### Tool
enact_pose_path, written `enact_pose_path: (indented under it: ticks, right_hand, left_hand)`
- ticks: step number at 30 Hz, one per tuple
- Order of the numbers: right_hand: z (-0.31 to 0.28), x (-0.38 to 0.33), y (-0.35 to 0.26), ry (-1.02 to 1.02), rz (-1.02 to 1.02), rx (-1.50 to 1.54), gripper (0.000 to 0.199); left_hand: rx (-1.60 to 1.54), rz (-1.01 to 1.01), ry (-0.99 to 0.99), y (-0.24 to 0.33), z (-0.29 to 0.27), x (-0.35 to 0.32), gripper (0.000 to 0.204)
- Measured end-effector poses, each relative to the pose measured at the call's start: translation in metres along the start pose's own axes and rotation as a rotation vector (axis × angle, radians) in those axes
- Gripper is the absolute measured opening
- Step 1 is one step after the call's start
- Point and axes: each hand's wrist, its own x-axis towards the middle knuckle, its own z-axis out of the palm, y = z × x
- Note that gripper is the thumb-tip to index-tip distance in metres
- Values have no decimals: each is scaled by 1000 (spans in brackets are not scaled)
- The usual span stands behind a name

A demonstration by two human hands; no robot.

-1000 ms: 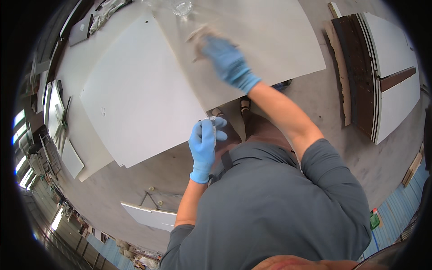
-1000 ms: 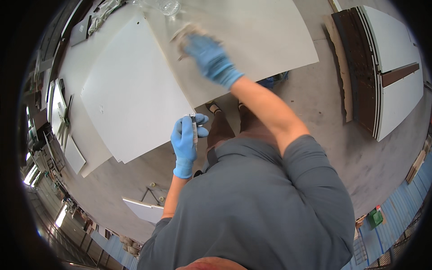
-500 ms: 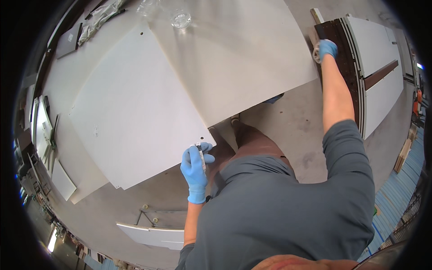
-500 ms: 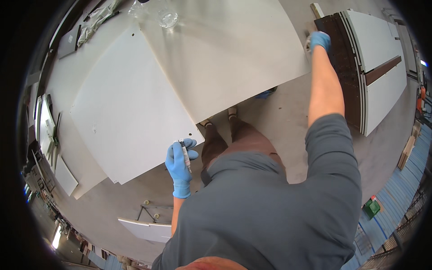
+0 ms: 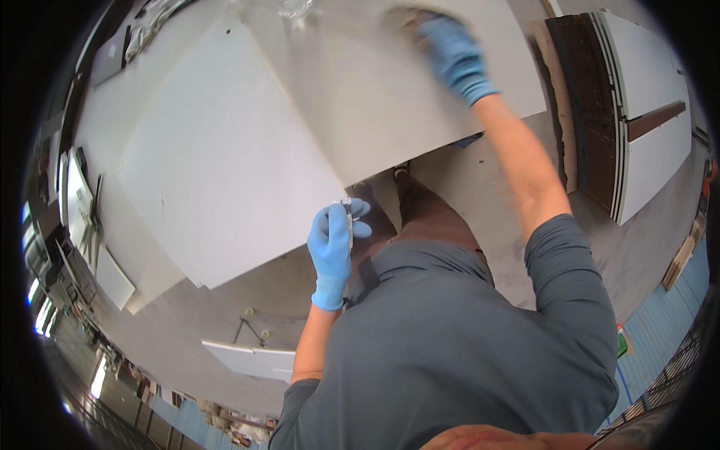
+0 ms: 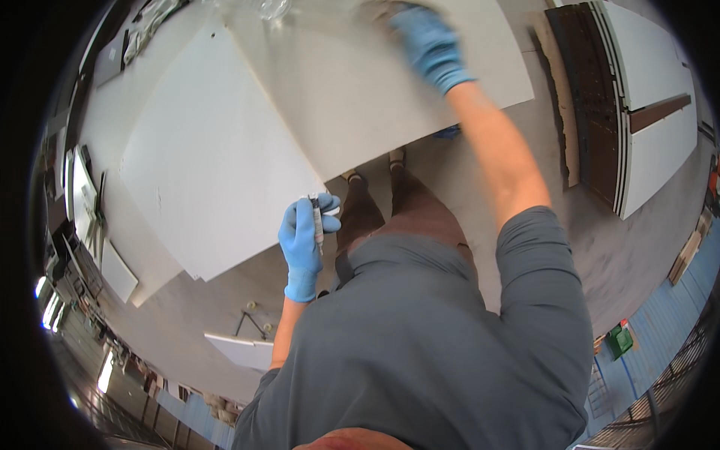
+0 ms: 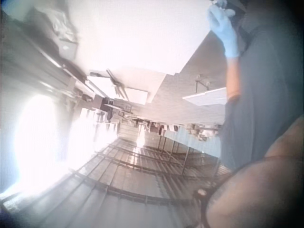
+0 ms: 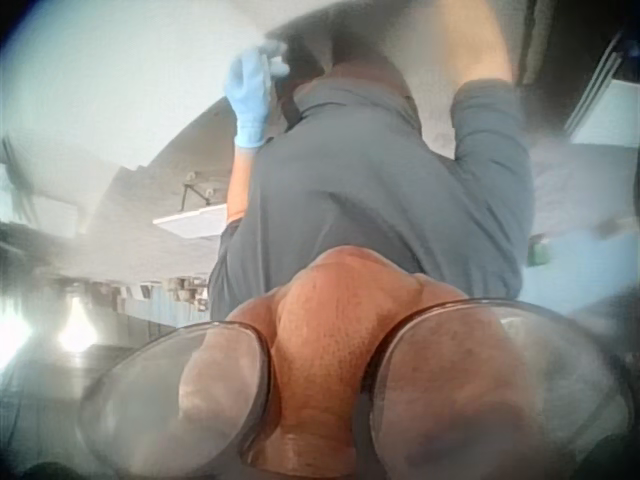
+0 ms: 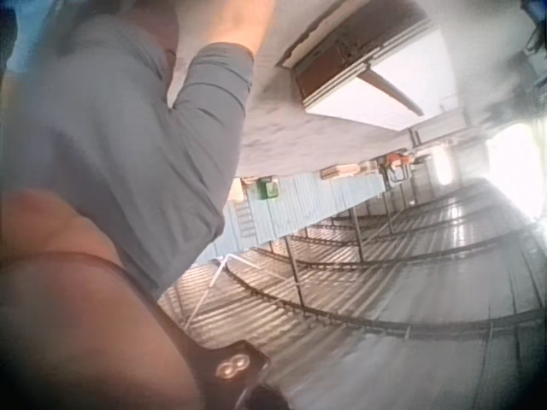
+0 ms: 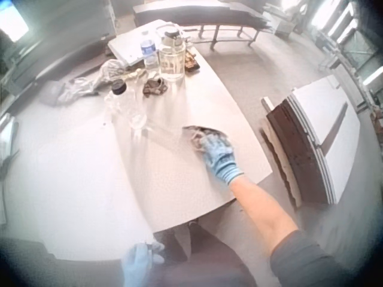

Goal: The person moves white cabinet panels, wipes one with a cloth, and applies a sealant or adhesive from a syringe into pre-drilled holes. The person handles multiple panels and uses a syringe and cloth during the process.

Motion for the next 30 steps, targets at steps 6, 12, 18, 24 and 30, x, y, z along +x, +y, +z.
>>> enact_pose_path:
  ticks: [6, 12, 18, 24, 30]
  right_hand:
    - [-21, -5, 76, -190, 554, -399, 50]
    - [39, -4, -91, -198, -159, 98, 51]
    - [-68, -105, -170, -813, -748, 364, 44]
    - [-174, -93, -62, -1399, 874, 1070, 33]
    - [-211, -18, -10, -369, 664, 1024, 42]
  left_hand:
    - [10, 25, 47, -10, 0, -3, 40]
    - [-21, 51, 22, -10, 19, -6, 41]
    - [14, 79, 45, -9, 31, -22, 42]
    - [-31, 59, 65, -9, 37, -22, 42]
    - [-149, 37, 9, -5, 44, -17, 51]
